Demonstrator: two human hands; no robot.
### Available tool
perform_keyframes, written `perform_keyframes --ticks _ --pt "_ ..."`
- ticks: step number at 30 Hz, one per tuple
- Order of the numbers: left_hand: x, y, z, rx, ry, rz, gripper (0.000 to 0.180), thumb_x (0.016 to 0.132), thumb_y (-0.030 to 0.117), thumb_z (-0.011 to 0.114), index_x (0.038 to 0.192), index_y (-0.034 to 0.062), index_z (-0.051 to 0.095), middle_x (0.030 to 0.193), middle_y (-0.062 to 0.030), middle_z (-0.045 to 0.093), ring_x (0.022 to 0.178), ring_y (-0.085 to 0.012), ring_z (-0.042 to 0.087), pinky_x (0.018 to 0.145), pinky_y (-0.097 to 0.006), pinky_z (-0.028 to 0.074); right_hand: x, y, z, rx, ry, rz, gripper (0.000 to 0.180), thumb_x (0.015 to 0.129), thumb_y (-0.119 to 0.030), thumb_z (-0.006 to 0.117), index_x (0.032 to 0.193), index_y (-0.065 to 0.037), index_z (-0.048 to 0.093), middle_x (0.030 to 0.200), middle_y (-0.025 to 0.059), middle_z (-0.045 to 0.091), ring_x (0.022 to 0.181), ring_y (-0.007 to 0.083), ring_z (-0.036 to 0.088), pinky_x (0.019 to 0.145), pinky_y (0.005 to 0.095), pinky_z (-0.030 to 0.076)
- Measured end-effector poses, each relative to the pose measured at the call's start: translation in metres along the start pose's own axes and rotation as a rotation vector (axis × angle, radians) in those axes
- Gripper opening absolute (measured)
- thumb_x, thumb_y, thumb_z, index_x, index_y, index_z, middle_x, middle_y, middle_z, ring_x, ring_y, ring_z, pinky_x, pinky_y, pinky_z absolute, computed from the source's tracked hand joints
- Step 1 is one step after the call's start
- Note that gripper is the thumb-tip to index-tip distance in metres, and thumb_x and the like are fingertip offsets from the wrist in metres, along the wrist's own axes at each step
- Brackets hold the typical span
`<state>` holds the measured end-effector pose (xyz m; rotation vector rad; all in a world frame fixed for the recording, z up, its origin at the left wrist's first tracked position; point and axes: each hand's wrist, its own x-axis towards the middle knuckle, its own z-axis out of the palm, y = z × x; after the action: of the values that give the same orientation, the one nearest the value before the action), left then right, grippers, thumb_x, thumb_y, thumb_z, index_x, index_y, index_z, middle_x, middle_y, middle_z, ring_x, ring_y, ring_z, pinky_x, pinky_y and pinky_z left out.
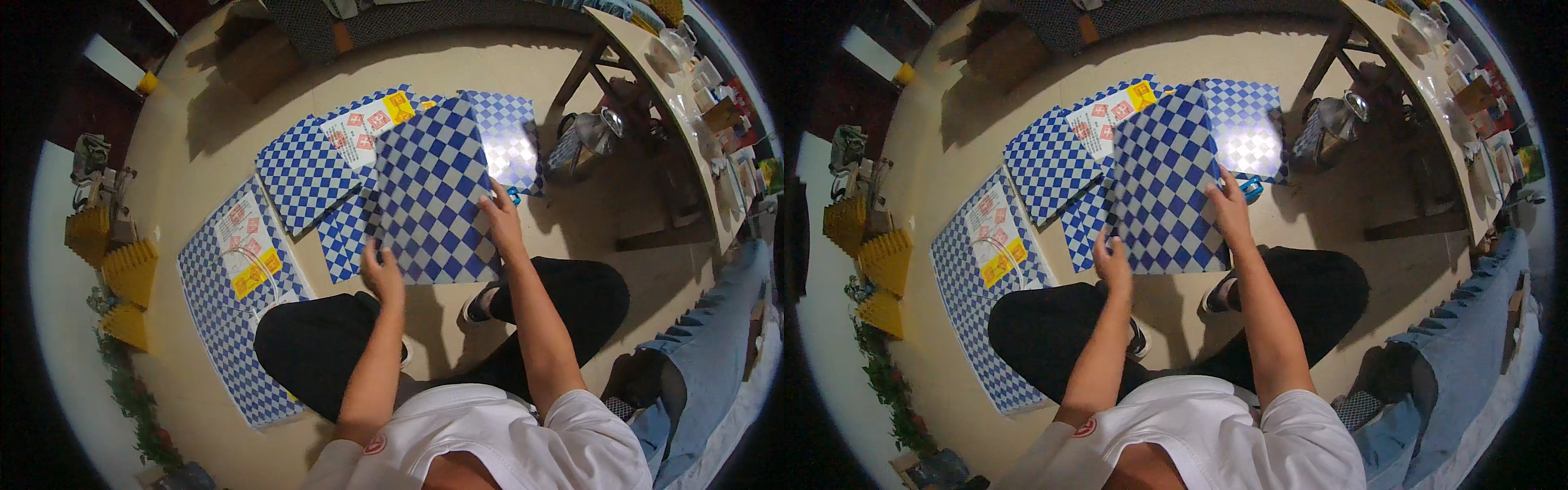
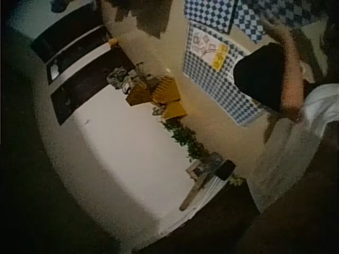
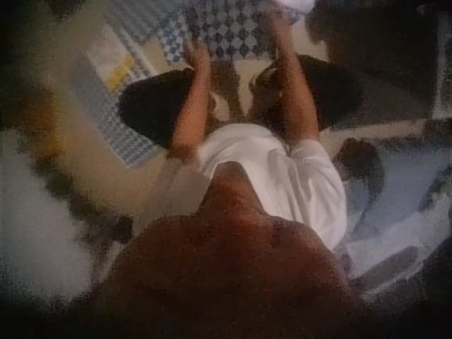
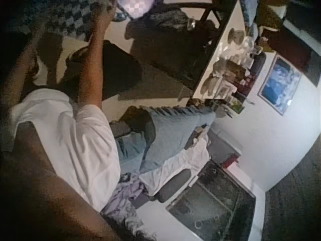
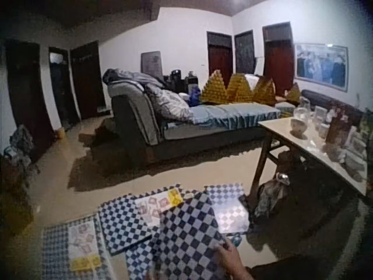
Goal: The person sits on the floor and assembles flat, checkered-patterned packages. They fold the cardboard along pre-scored lines and secure the edges with adhesive tape. The person handles multiple packages one at a time, stacking the finished items.
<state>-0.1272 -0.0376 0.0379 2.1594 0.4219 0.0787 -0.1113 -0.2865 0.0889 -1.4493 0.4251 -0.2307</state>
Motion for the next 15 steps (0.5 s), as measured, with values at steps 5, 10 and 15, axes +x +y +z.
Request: perform_keyframes --ticks 5,10,15 --pt "0.014 -0.009 -0.011 -0.319 -0.116 -0.327 0.066 0.095 0.045 0.062 0.138 -0.0026 0.049 0.135 -0.021 0.055 0.125 -0.0313 0.053 0.103 -0.039 0.041 -0.011 -0.016 -0.026 0.202 0.015 0.099 0.04 0.097 -0.026 0.059 0.129 -0.002 0.06 0.107 0.0058 0.065 0.095 0.015 0.059 0.087 0.0281 0.045" --pt "0.032 -0.03 -0.028 -0.33 -0.141 -0.201 0.054 0.095 0.034 0.064 0.129 -0.007 0.057 0.131 -0.0223 0.06 0.12 -0.0329 0.058 0.101 -0.04 0.044 -0.015 -0.009 -0.041 -0.319 0.02 0.302 0.039 0.096 -0.041 0.057 0.11 -0.005 0.061 0.089 0.004 0.06 0.079 0.0146 0.054 0.068 0.0292 0.043" --pt "0.031 -0.037 -0.042 -0.567 0.03 -0.249 0.032 0.099 0.017 0.061 0.121 -0.0065 0.061 0.111 -0.0117 0.067 0.095 -0.019 0.064 0.085 -0.031 0.05 -0.051 0.026 -0.038 -0.052 -0.247 0.502 0.041 0.098 -0.039 0.058 0.123 -0.007 0.058 0.104 0.006 0.061 0.082 0.0148 0.056 0.066 0.0288 0.049"
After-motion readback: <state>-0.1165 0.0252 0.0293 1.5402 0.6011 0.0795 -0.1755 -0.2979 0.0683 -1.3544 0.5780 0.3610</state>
